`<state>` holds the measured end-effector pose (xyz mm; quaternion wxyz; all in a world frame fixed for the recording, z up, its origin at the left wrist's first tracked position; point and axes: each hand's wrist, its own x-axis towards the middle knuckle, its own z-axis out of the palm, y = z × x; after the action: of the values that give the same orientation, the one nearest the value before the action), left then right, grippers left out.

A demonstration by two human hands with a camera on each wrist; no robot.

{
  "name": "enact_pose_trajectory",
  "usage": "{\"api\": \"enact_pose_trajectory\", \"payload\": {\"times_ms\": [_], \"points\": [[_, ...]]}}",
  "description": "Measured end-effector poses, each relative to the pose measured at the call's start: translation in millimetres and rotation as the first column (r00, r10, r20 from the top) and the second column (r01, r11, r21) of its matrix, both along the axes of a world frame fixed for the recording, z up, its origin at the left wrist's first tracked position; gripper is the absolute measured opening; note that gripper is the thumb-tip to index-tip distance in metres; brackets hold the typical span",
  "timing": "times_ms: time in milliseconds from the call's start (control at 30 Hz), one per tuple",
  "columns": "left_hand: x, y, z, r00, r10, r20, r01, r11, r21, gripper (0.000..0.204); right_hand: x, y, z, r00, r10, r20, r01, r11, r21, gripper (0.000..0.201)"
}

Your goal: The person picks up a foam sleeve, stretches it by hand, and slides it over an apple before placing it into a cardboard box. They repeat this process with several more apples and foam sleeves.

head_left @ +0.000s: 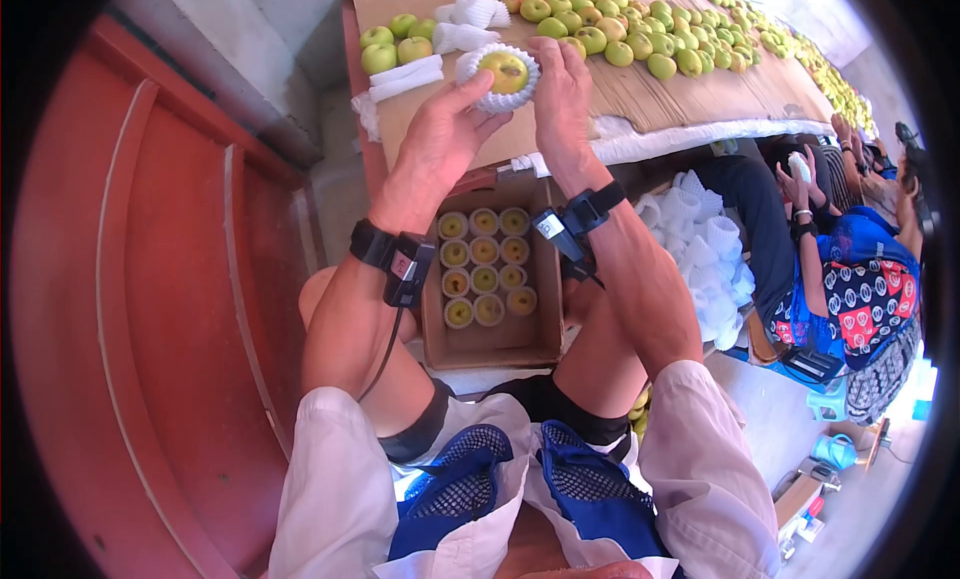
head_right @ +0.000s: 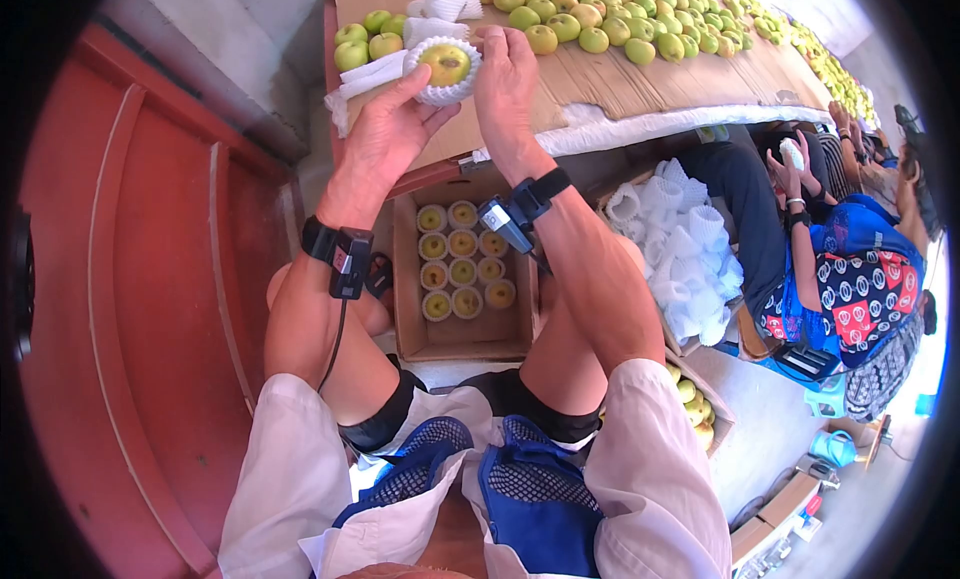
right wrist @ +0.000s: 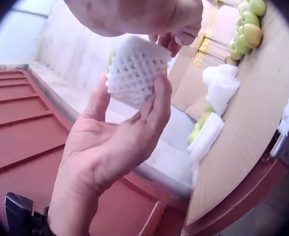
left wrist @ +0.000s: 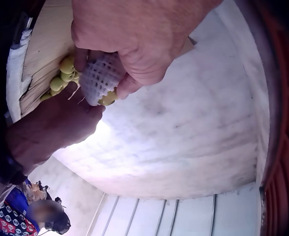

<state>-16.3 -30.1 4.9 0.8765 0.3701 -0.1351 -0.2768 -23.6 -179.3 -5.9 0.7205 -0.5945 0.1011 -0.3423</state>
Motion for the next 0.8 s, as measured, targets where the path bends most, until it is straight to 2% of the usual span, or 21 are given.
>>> {"api": "enact_pose_trajectory", "payload": {"times_ms": [33,100,200,233,267,400,533,633,667,700,767,800], "points": [[1.8,2.7,0.4,1.0,0.003,-0.015,-0.003,1.0,-0.007,0.053,-2.3,-2.1,3.1,1.0,0.028,-0.013,-0.028,0.999,-0.021,0.034],[5.5,7.9,1.2,1.0,0.024,0.0,-0.024,0.999,0.027,0.053,-4.3,-12.2,5.0,0.996,0.08,-0.05,-0.089,0.976,-0.201,0.035],[4.3,16.4,2.5,0.999,0.047,0.021,-0.049,0.997,0.068,0.052,-16.2,-25.2,15.4,0.97,0.202,-0.138,-0.242,0.874,-0.422,0.042],[3.6,19.0,2.3,0.998,0.053,0.028,-0.055,0.995,0.079,0.051,-23.0,-27.5,22.0,0.953,0.245,-0.176,-0.301,0.823,-0.483,0.045],[5.0,22.0,-0.3,0.999,0.04,0.037,-0.043,0.994,0.097,0.05,-33.4,-26.9,28.7,0.936,0.262,-0.237,-0.349,0.783,-0.514,0.062],[6.0,32.8,-9.3,0.998,-0.01,0.066,-0.001,0.986,0.168,0.045,-52.5,-22.3,43.3,0.905,0.111,-0.411,-0.413,0.461,-0.786,0.084],[-1.8,38.9,-11.0,0.991,-0.079,0.104,0.055,0.974,0.221,0.042,-63.7,-4.8,39.9,0.936,0.083,-0.343,-0.351,0.316,-0.881,0.082],[0.9,42.0,-28.0,0.987,-0.119,0.109,0.093,0.971,0.222,0.041,-61.8,0.1,28.6,0.963,0.058,-0.265,-0.271,0.222,-0.937,0.077],[1.2,45.1,-38.2,0.971,-0.121,0.208,0.073,0.972,0.223,0.041,-60.3,2.1,25.0,0.968,0.046,-0.246,-0.25,0.189,-0.95,0.073],[-3.5,45.0,-33.1,0.979,-0.128,0.157,0.092,0.971,0.219,0.035,-65.3,7.0,19.7,0.972,0.037,-0.232,-0.235,0.159,-0.959,0.069],[-5.0,55.0,-22.4,0.964,-0.262,0.046,0.237,0.926,0.295,0.044,-76.1,19.6,22.7,0.956,0.055,-0.287,-0.292,0.218,-0.931,0.062],[-5.4,57.2,-20.1,0.959,-0.278,0.051,0.252,0.921,0.297,0.042,-81.2,24.7,26.3,0.948,0.061,-0.313,-0.318,0.247,-0.915,0.059]]}}
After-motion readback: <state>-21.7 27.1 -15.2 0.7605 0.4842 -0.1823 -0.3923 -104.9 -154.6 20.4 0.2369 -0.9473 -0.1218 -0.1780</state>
